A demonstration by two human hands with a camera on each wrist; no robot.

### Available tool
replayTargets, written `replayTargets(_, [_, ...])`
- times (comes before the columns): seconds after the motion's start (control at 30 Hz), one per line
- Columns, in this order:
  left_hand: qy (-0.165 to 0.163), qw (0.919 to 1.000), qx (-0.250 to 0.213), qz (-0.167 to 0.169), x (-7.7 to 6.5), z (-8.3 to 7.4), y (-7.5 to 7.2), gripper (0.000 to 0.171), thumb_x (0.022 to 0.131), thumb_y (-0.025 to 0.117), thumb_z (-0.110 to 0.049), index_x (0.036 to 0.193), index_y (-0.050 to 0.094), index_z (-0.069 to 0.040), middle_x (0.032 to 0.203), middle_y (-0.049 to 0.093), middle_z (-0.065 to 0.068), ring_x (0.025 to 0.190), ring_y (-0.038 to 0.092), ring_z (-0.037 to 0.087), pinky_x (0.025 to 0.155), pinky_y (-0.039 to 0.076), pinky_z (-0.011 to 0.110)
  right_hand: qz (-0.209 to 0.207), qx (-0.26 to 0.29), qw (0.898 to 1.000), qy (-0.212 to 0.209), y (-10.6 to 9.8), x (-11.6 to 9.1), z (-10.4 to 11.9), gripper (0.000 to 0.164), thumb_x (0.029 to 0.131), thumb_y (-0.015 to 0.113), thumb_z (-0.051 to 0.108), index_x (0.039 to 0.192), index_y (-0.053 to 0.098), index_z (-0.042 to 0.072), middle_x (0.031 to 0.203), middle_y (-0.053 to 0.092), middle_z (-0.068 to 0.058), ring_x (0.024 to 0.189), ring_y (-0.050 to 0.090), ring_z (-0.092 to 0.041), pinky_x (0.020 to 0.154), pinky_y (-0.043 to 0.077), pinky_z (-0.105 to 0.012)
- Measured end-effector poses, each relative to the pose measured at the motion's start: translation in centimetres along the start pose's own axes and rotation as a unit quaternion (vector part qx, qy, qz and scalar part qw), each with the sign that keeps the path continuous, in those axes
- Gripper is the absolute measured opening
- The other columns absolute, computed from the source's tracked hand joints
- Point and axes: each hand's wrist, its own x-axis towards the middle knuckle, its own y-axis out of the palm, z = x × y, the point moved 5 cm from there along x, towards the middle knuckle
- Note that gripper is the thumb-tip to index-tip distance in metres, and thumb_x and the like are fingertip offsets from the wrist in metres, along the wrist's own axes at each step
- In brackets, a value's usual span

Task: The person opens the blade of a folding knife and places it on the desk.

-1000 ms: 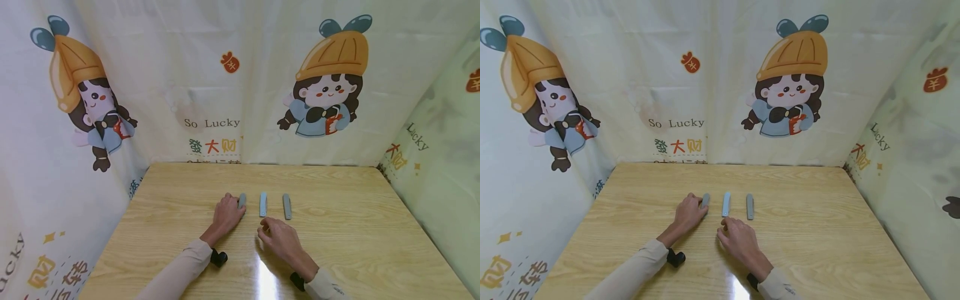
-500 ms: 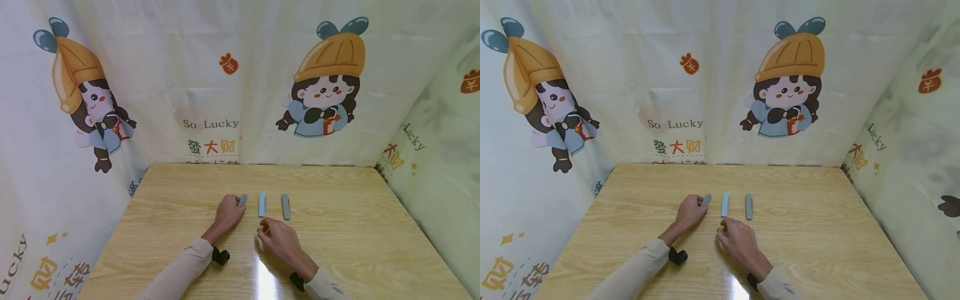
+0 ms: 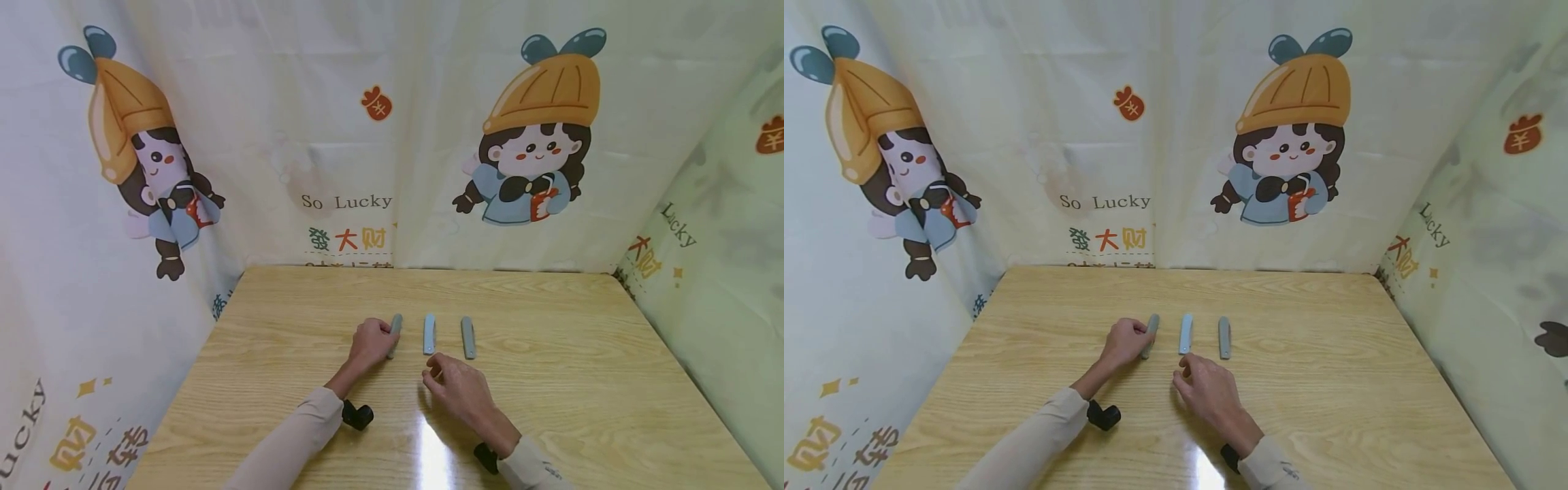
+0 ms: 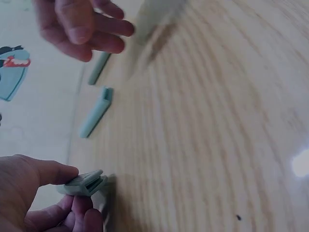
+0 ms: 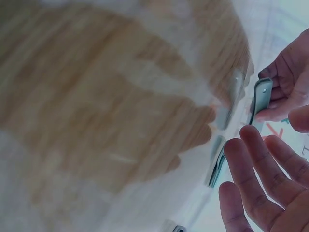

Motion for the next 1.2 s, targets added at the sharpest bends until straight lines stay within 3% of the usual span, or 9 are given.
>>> replayTargets(0.27, [-0.018,0.9996,-0.018,0.009,-0.3,-0.1,-0.1,0.014,0.088,0.077,-0.017,0.084,0.076,-0.003,0.069,0.067,0.0,0.058,0.058,0.011,0.051,0.044,0.024,0.003,-0.005,1.0,0.012,0.1,-0.1,-0.4,0.013,0.095,0.068,0.024,0.1,0.07,0.012,0.086,0.071,0.005,0.076,0.067,-0.012,0.06,0.052,-0.027])
replayTargets(0.67, [-0.017,0.9988,-0.031,0.035,-0.5,-0.1,0.1,0.02,0.087,0.078,-0.017,0.094,0.078,0.002,0.081,0.072,0.004,0.067,0.062,0.011,0.057,0.047,0.024,0.015,0.002,1.0,0.014,0.2,0.0,-0.5,0.011,0.095,0.07,0.023,0.097,0.072,0.012,0.086,0.07,0.005,0.077,0.066,-0.012,0.062,0.053,-0.029])
replayTargets(0.97, [-0.024,0.9966,-0.044,0.065,-0.9,0.0,0.4,0.018,0.092,0.075,-0.015,0.097,0.077,0.002,0.079,0.07,0.002,0.064,0.056,0.009,0.055,0.043,0.022,0.039,0.11,0.991,0.071,-0.1,0.2,-0.8,0.017,0.1,0.064,0.022,0.109,0.072,0.01,0.093,0.07,0.006,0.083,0.067,-0.013,0.069,0.054,-0.037])
replayTargets(1.2, [-0.024,0.9871,-0.131,0.089,-1.6,-0.5,0.4,0.017,0.094,0.072,-0.007,0.098,0.075,0.009,0.071,0.067,0.005,0.058,0.057,0.012,0.05,0.045,0.022,0.034,0.183,0.977,0.102,0.1,0.4,-1.2,0.021,0.1,0.063,0.017,0.117,0.07,0.007,0.099,0.068,0.003,0.087,0.066,-0.014,0.072,0.054,-0.039])
